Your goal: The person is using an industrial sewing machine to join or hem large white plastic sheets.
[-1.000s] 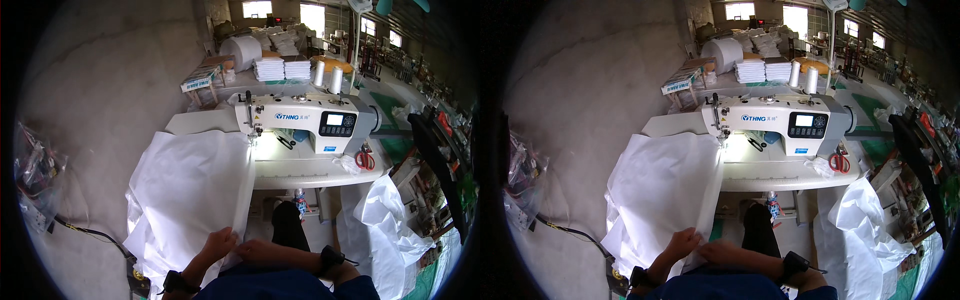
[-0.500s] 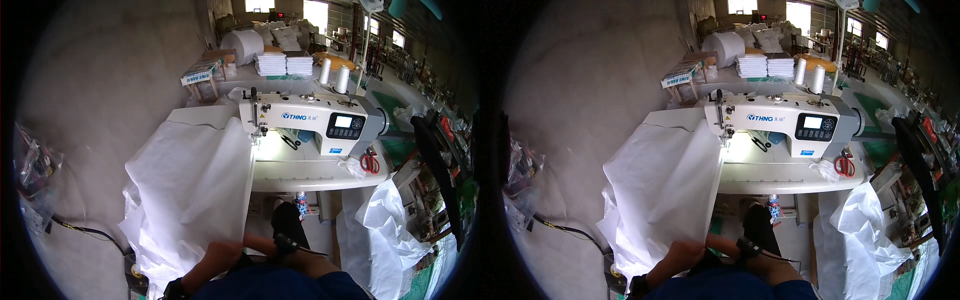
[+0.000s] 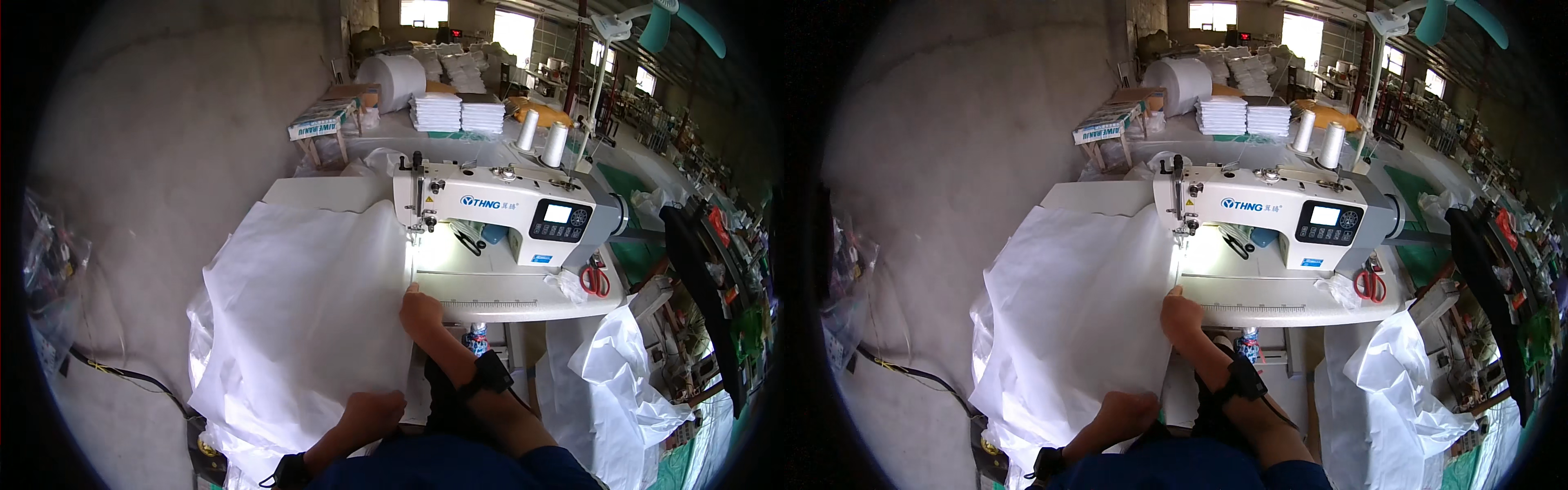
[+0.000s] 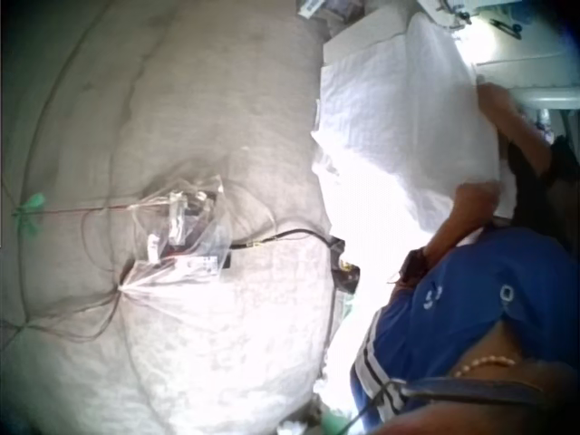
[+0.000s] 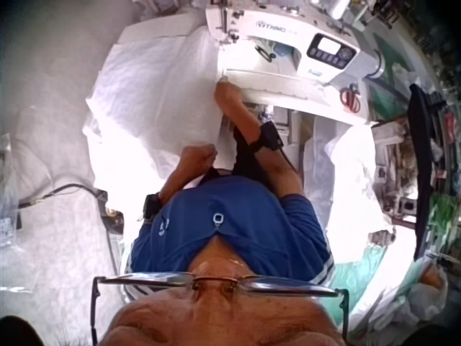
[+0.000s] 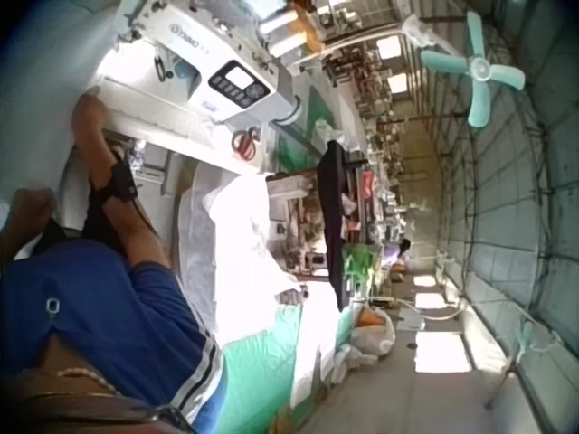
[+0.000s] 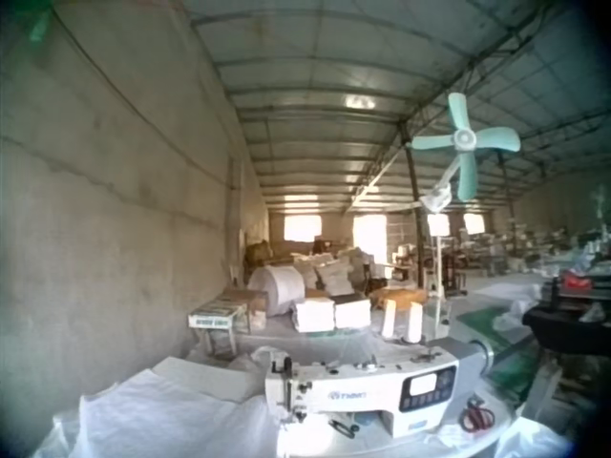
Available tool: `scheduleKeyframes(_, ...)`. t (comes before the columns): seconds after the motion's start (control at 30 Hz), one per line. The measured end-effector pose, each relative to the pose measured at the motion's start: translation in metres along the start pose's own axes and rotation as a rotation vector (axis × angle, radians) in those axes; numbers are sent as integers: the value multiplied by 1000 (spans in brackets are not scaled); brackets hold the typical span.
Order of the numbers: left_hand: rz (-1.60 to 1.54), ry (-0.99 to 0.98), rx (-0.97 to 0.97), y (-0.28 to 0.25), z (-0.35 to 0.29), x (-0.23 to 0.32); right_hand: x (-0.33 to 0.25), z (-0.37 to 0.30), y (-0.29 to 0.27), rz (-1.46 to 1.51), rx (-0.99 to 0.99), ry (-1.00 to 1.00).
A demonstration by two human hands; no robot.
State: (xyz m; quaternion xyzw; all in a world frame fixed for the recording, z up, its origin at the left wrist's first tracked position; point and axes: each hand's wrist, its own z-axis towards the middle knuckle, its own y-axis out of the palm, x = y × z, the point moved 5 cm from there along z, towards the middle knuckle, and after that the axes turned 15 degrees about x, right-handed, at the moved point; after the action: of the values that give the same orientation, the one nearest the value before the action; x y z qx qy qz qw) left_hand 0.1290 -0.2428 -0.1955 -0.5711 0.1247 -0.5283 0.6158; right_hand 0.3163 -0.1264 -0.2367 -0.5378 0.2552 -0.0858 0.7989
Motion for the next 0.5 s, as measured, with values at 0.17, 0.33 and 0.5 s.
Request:
scheduleKeyframes(0.17, -196, -136, 201, 10, 7, -25, -12, -21, -5, 18, 26, -60)
scheduleKeyframes(0.33, -246, -219, 219, 22, 28, -41, -2, -24, 4, 100, 74, -20)
scheduleKeyframes(0.5, -198, -225, 259, 26, 50, -53, 2, -20, 8, 308, 100, 53)
